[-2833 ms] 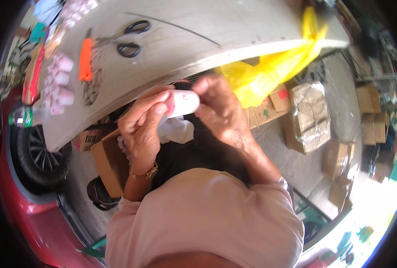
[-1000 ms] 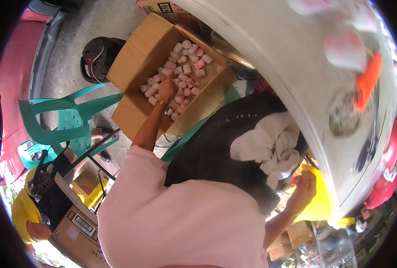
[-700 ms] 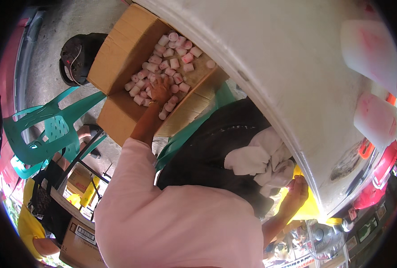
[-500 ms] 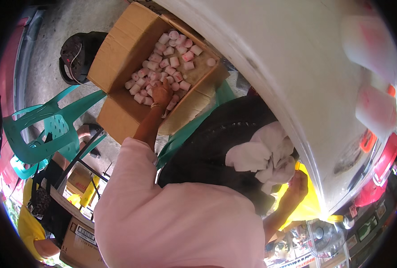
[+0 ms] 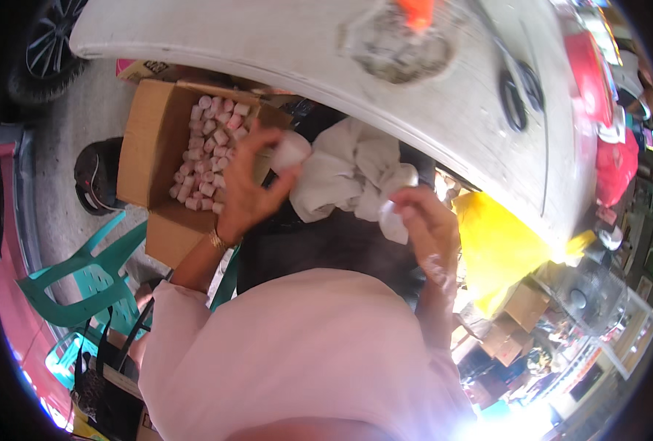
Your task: The person inserts wicks into small pink cylindrical candles, wipes them with a cloth, and uses a lighter to melt wax around the wick base. They then use scissors to trim the wicks and place the finished candles on the table.
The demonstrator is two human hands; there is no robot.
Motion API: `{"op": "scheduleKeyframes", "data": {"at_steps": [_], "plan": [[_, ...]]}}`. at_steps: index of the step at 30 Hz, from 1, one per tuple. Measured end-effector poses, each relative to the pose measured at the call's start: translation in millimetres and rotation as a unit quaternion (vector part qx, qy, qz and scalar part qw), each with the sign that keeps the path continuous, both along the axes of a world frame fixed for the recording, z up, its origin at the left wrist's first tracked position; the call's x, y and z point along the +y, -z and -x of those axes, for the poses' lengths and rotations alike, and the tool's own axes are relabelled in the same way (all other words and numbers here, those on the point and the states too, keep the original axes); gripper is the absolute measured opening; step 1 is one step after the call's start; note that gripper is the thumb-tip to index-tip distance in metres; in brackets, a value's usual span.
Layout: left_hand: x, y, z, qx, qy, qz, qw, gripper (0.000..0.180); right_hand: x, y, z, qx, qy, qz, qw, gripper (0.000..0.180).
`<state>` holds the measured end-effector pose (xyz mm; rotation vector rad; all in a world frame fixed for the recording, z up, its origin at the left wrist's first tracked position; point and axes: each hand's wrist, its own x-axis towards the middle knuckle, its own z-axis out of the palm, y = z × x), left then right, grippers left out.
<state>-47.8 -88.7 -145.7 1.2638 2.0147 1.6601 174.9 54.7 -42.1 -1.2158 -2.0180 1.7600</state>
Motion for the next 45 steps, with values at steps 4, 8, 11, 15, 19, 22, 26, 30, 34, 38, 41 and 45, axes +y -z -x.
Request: {"op": "scheduleKeyframes", "data": {"at_steps": [4, 8, 11, 15, 19, 22, 26, 30, 34, 38, 41, 45], "plan": [[27.6, -43.1, -43.6, 0.084, 0.164, -0.101, 0.978, 0.05, -9.7, 2.3, 6.1, 0.108, -0.046, 0.107, 0.987, 0.031], [36.1, -54.4, -58.0, 0.149, 0.184, -0.107, 0.966, 0.053, -9.3, 13.7, -5.2, 0.21, 0.024, 0.134, 0.968, 0.038], [37.5, -59.3, -61.4, 0.174, 0.211, -0.104, 0.956, 0.056, -11.9, 19.2, -13.2, 0.226, 0.015, 0.178, 0.958, 0.039], [38.0, -66.9, -61.8, 0.193, 0.2, -0.081, 0.957, 0.05, -11.8, 20.9, -21.6, 0.254, 0.045, 0.202, 0.945, 0.043], [34.5, -66.3, -43.6, 0.113, 0.033, 0.079, 0.99, 0.046, -1.5, 21.2, -37.6, 0.246, 0.082, 0.207, 0.943, 0.047], [29.2, -62.4, -25.4, 0.244, 0.114, 0.345, 0.899, 0.038, 2.1, 23.4, -44.4, 0.247, 0.091, 0.205, 0.943, 0.046], [22.6, -72.6, -22.1, -0.079, 0.201, 0.271, 0.938, 0.027, 0.8, 22.8, -45.7, 0.266, 0.092, 0.196, 0.939, 0.045], [24.8, -87.6, -25.0, -0.596, 0.223, -0.031, 0.771, 0.028, 2.6, 19.2, -48.2, 0.294, 0.081, 0.137, 0.943, 0.045], [45.3, -49.3, -52.2, -0.208, 0.249, -0.079, 0.943, 0.052, 1.8, 19.7, -47.0, 0.274, 0.081, 0.084, 0.955, 0.045], [41.5, -14.4, -67.3, -0.482, 0.366, 0.151, 0.782, 0.053, -8.1, 19.5, -36.4, 0.17, 0.088, 0.026, 0.981, 0.046], [48.5, -22.8, -69.8, -0.478, 0.366, 0.151, 0.784, 0.062, -8.8, 10.9, -31.6, 0.066, -0.006, -0.103, 0.992, 0.049], [57.5, -60.5, -79.4, -0.02, 0.291, 0.072, 0.954, 0.069, 4.8, 4.7, -36.8, 0.174, -0.06, -0.161, 0.97, 0.07]]}}
